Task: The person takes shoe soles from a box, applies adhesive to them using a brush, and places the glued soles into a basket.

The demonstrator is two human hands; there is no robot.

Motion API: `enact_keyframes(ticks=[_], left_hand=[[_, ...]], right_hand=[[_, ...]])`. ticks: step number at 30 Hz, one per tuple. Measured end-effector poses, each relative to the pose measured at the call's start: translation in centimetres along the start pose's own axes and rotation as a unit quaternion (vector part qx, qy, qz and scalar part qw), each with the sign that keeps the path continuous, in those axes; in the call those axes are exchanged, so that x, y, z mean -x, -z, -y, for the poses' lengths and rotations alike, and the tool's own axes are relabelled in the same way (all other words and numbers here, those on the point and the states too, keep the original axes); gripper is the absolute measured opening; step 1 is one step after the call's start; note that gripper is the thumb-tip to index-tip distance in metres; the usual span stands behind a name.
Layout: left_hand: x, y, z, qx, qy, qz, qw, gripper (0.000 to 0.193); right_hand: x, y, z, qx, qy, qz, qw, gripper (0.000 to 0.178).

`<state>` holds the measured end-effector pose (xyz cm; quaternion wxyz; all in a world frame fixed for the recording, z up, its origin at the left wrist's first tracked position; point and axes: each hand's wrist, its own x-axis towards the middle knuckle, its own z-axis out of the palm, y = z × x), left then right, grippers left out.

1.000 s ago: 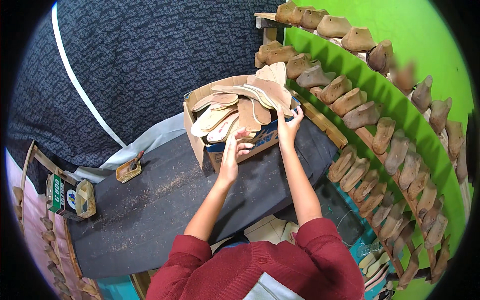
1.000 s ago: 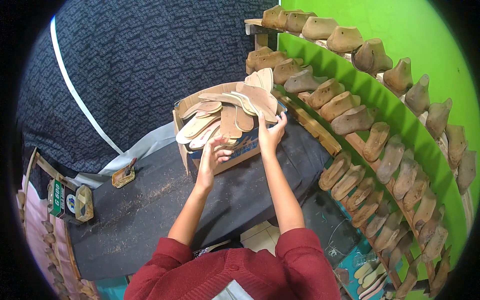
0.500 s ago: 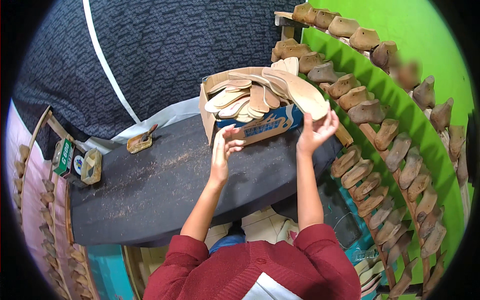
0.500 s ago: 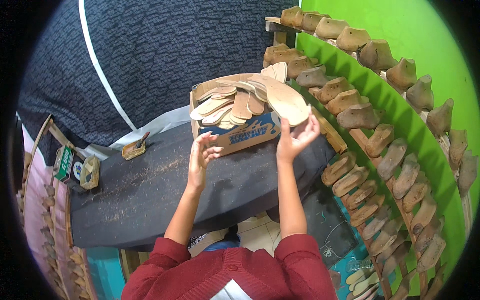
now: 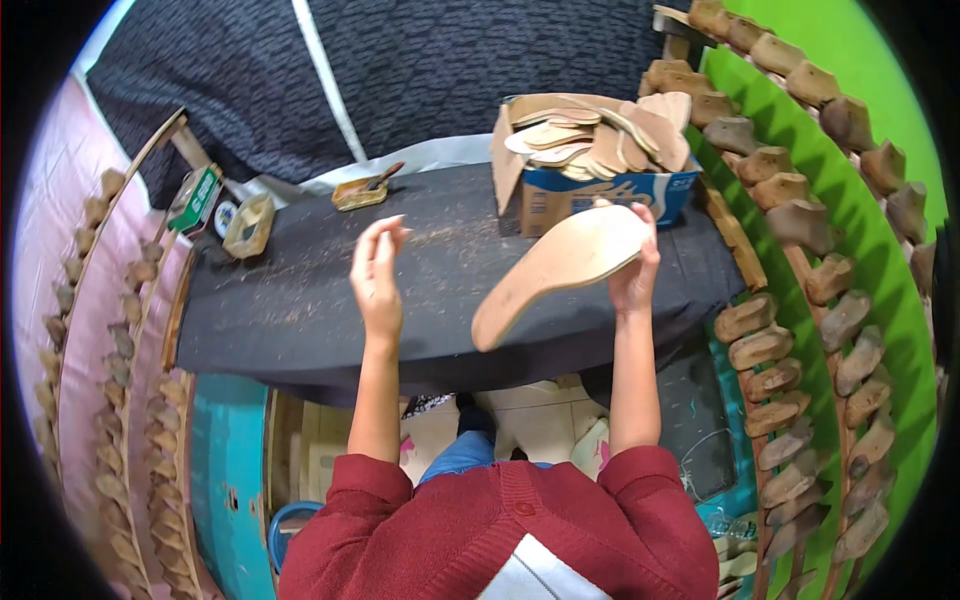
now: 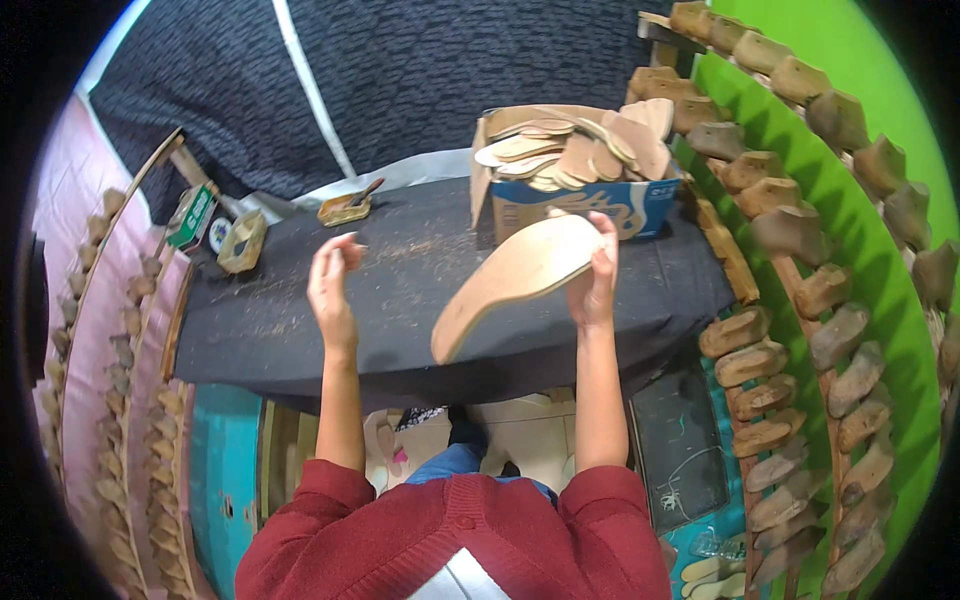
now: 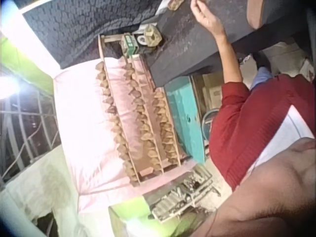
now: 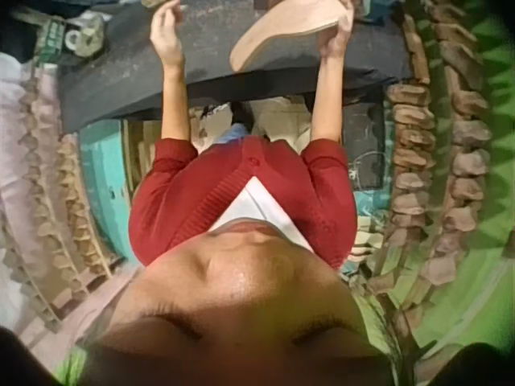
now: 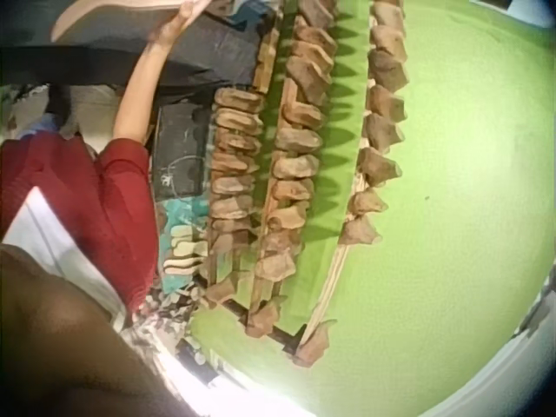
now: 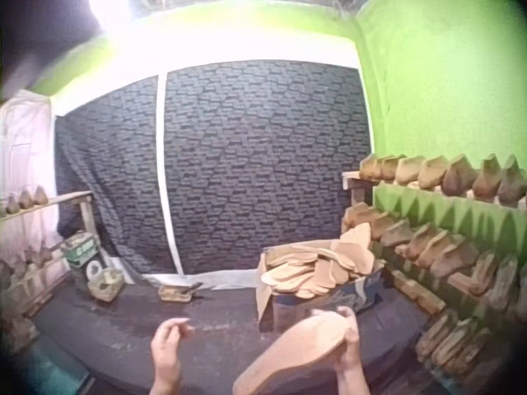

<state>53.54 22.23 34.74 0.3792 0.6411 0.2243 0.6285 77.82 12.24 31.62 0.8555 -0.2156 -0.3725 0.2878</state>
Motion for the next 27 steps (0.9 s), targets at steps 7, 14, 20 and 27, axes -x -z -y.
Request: enact_keyframes(ticks=[7, 14, 20, 27], left_hand=[[4.8, 4.5, 4.5, 0.195, 0.443, 0.264, 0.834, 0.073], [5.0, 7.4, 5.2, 0.567, 0.399, 0.314, 0.648, 0.112], [1.3, 13.4, 7.3, 0.609, 0.399, 0.167, 0.666, 0.106], [-2.9, 20.5, 10.0, 0.528, 0.353, -0.050, 0.771, 0.102]], right_hand=[[1.5, -5.5, -9.2, -0.169, -0.246, 0.219, 0.929, 0.060], [2.4, -11.7, -19.2, -0.258, -0.403, 0.285, 0.831, 0.053], [1.8, -16.0, -26.0, -0.230, -0.426, 0.295, 0.824, 0.056], [-1.3, -17.3, -31.4, -0.182, -0.414, 0.203, 0.868, 0.044]])
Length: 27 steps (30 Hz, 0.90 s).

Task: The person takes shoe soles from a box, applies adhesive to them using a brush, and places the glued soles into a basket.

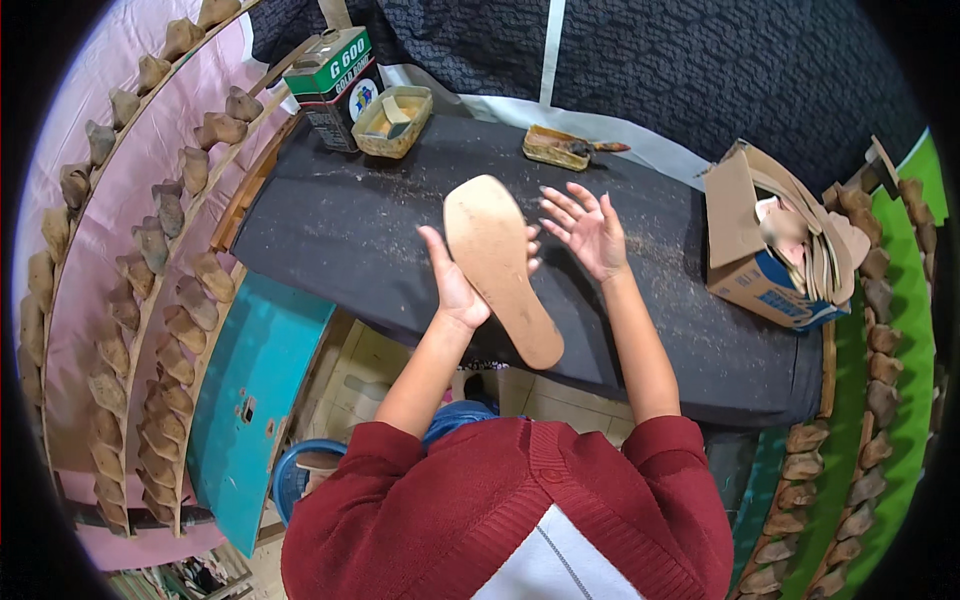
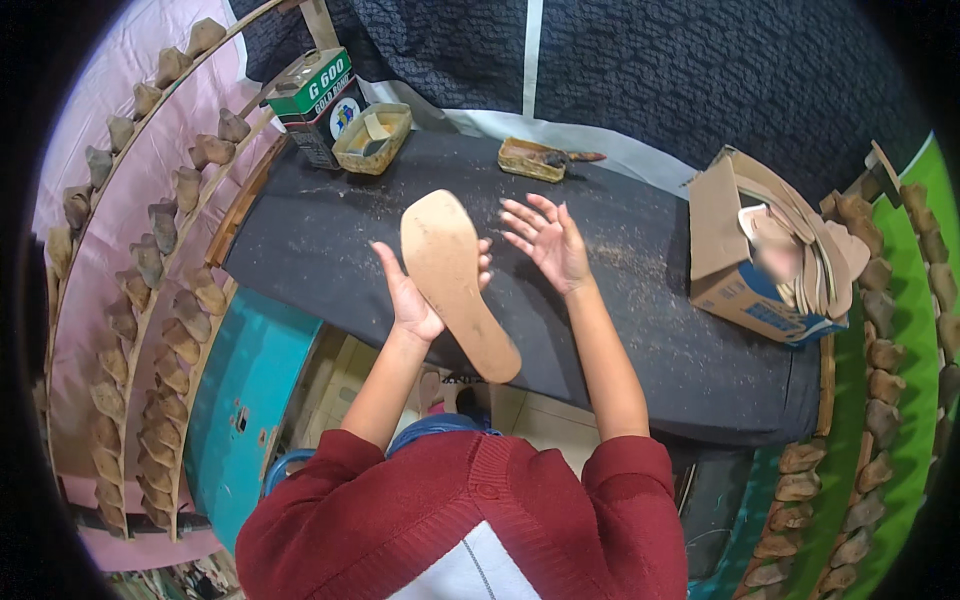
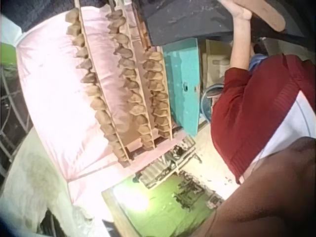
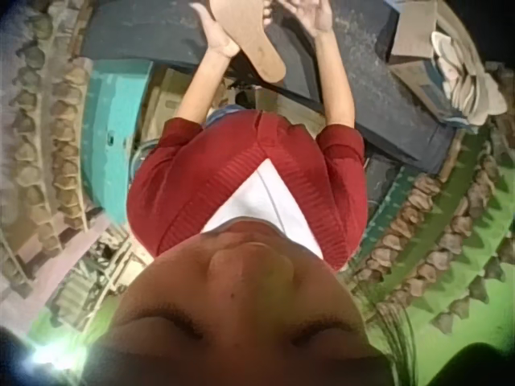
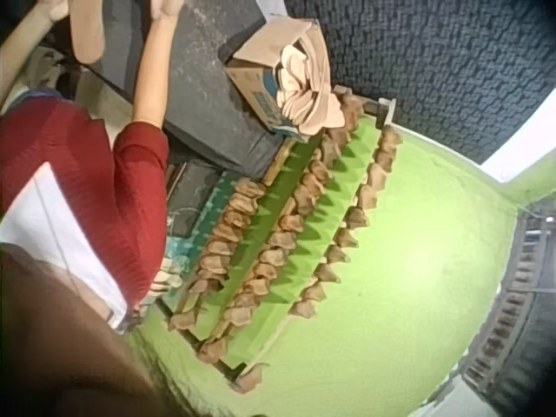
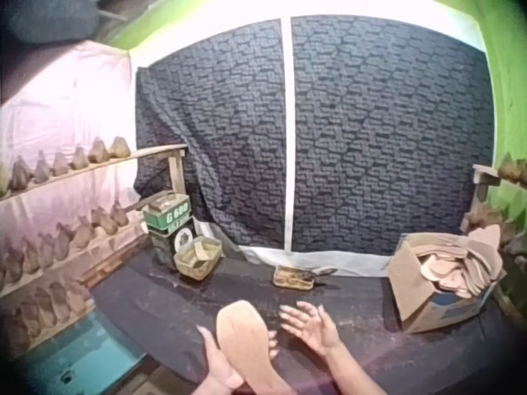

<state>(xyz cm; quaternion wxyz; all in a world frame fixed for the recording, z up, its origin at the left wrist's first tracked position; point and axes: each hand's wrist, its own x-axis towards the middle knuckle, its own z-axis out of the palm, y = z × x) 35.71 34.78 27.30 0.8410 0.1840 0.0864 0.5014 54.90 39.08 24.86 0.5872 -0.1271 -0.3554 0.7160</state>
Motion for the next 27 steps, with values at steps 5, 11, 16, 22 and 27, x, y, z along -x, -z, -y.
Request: enact_keyframes(ticks=[5, 11, 16, 22, 27], left_hand=[[-3.4, 5.1, -2.0, 0.066, -0.088, -0.002, 0.994, 0.100], [-5.7, 7.8, -0.9, 0.111, -0.118, -0.035, 0.986, 0.080], [-5.6, 7.9, -0.5, 0.155, -0.056, -0.006, 0.986, 0.068], [-5.0, 8.7, -2.4, 0.149, -0.068, 0.009, 0.986, 0.073], [-5.2, 9.2, -5.8, 0.141, -0.026, 0.035, 0.989, 0.073]], right_hand=[[-3.0, 2.4, 0.4, -0.010, 0.044, -0.075, 0.996, 0.039], [-4.4, 6.4, 1.4, 0.030, 0.129, -0.313, 0.941, 0.030], [-5.6, 10.7, 3.2, 0.027, 0.164, -0.443, 0.881, 0.037], [-9.5, 12.7, 4.9, 0.024, 0.134, -0.442, 0.887, 0.053], [-10.9, 14.5, 5.7, 0.060, 0.076, -0.407, 0.908, 0.031]])
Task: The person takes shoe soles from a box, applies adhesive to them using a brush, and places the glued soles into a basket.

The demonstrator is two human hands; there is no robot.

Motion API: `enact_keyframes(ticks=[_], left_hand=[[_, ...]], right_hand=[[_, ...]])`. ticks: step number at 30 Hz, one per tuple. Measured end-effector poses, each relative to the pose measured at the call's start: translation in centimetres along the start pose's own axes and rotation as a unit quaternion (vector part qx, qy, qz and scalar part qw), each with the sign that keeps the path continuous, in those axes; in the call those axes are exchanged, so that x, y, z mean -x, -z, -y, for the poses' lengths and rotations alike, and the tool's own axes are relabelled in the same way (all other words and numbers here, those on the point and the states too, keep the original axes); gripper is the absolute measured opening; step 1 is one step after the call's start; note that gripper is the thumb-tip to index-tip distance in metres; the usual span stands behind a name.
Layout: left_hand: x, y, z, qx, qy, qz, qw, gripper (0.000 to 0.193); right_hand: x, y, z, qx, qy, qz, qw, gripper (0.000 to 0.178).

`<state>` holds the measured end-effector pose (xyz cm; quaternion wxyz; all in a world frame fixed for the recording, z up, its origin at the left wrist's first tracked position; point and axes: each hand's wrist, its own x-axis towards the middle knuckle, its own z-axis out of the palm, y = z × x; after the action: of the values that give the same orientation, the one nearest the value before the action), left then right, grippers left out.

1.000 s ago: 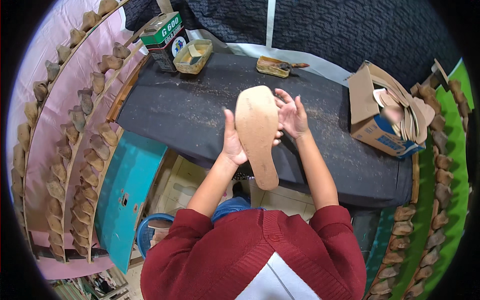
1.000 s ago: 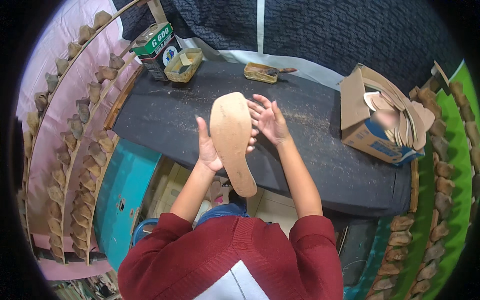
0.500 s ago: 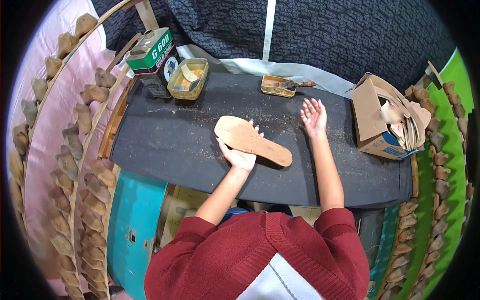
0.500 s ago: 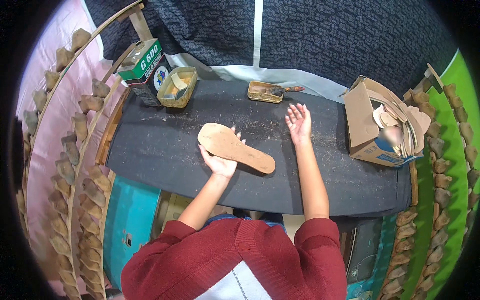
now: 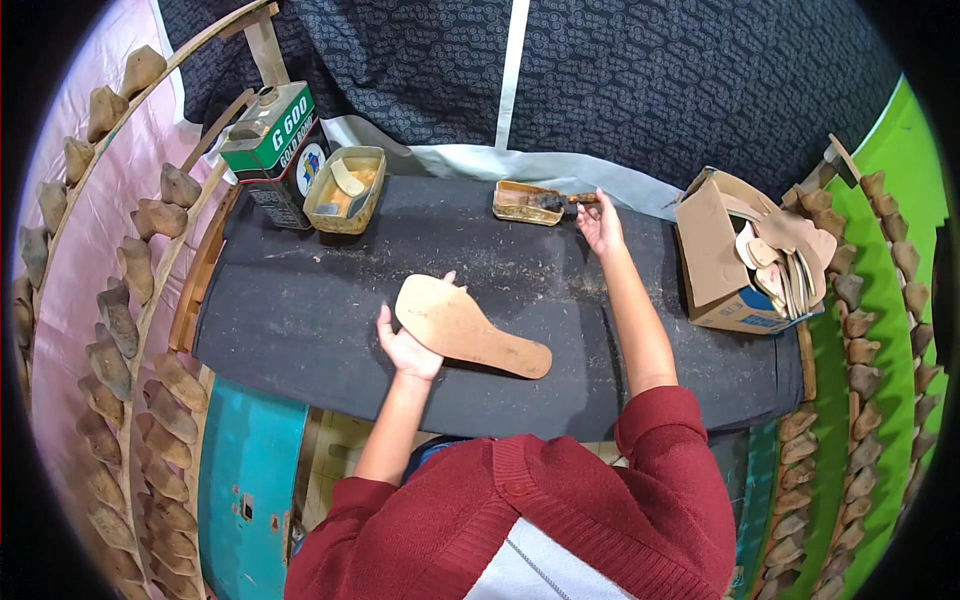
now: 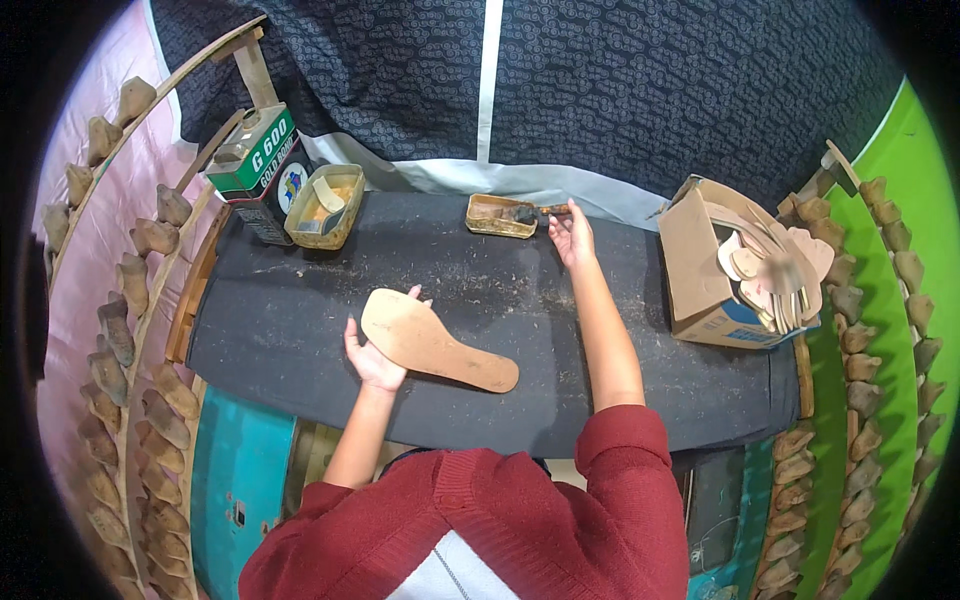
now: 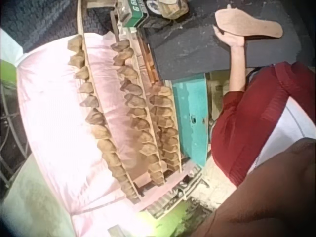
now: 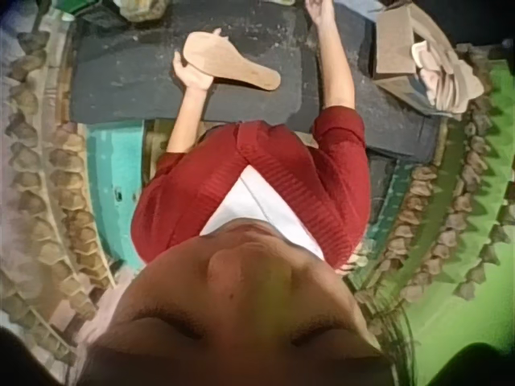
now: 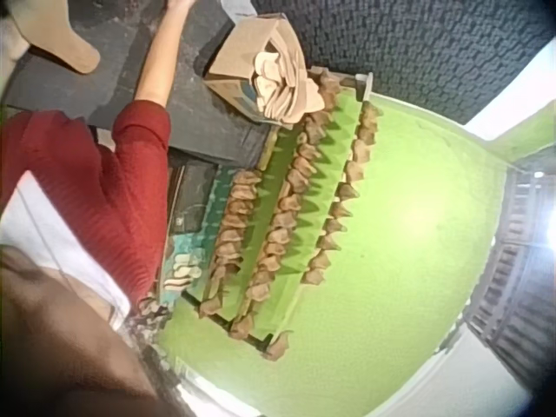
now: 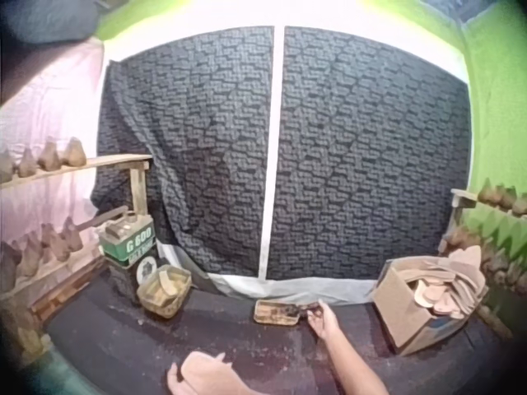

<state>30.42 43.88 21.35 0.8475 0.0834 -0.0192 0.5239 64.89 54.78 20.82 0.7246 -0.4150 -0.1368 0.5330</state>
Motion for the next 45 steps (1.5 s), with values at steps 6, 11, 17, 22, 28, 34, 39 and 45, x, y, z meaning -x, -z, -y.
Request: enact_keyframes(ticks=[6, 11, 17, 22, 28, 34, 39, 45], left_hand=[[-0.9, 0.9, -1.9, -0.038, 0.007, -0.049, 0.998, 0.074], [-4.1, 0.2, -0.6, -0.075, -0.014, -0.074, 0.994, 0.067], [-8.6, 1.0, -1.2, -0.060, -0.006, -0.016, 0.998, 0.061], [-10.4, 1.7, -1.1, -0.053, -0.017, -0.016, 0.998, 0.054], [-10.7, 2.9, -1.5, 0.010, -0.011, -0.038, 0.999, 0.054], [-10.5, 3.4, -1.4, 0.029, -0.027, -0.051, 0.998, 0.053], [-10.2, 4.2, -1.5, -0.003, -0.036, -0.066, 0.997, 0.054], [-10.3, 3.7, -0.6, 0.016, -0.024, -0.077, 0.997, 0.054]], right_hand=[[-0.7, -2.0, -0.5, 0.090, 0.084, 0.053, 0.991, 0.015], [-1.0, -5.4, 0.1, 0.295, 0.204, 0.078, 0.930, 0.019], [1.1, -9.0, 1.2, 0.495, 0.345, 0.150, 0.783, 0.020], [2.1, -8.9, 2.5, 0.477, 0.395, 0.170, 0.766, 0.015], [3.8, -9.4, 3.4, 0.436, 0.419, 0.165, 0.779, 0.015], [3.8, -8.5, 3.0, 0.533, 0.414, 0.215, 0.706, 0.015], [3.2, -8.4, 2.8, 0.496, 0.402, 0.155, 0.754, 0.018], [1.6, -4.8, 2.8, 0.249, 0.343, -0.024, 0.905, 0.018]])
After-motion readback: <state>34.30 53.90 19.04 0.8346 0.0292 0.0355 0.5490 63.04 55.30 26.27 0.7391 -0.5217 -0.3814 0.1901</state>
